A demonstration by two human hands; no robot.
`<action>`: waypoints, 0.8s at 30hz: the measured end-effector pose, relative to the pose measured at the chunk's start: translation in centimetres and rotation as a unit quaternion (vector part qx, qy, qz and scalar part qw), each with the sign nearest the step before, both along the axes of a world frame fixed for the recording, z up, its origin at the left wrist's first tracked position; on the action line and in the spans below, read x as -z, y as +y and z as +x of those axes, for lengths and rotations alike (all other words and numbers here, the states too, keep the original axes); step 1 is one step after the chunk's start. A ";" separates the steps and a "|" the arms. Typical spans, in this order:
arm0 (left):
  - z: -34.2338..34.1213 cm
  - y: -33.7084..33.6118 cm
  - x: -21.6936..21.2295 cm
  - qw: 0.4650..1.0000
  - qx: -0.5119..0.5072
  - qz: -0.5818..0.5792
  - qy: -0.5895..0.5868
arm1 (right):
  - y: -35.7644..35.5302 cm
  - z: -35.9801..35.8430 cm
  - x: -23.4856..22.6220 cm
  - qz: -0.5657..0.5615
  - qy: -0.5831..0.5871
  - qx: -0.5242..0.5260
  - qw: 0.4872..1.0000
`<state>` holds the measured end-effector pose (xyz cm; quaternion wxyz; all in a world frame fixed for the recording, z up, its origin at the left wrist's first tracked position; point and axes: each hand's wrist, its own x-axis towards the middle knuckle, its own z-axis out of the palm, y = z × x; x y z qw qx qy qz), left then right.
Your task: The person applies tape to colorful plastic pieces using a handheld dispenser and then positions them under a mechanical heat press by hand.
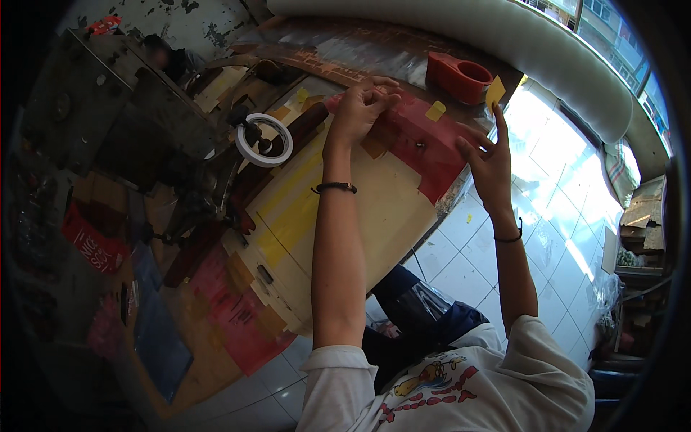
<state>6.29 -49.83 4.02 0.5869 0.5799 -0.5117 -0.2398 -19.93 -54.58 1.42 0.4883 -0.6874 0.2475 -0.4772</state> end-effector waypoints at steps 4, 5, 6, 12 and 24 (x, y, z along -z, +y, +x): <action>-0.8 1.4 -0.9 0.988 0.094 0.075 -0.101 | -0.5 0.2 0.9 0.024 -0.026 -0.016 0.999; -1.0 1.6 -1.1 0.972 0.073 0.100 -0.198 | -0.7 0.3 1.1 0.009 -0.022 -0.016 1.000; -1.0 1.6 -1.3 0.972 0.074 0.100 -0.197 | -0.8 0.2 0.9 0.009 -0.022 -0.015 1.000; -1.1 1.6 -1.5 0.888 -0.068 0.048 -0.452 | -1.1 0.4 0.6 -0.254 0.143 0.129 0.948; -1.3 0.3 -0.3 0.954 -0.014 0.139 -0.266 | 1.0 1.8 -1.5 -0.066 0.227 0.015 0.972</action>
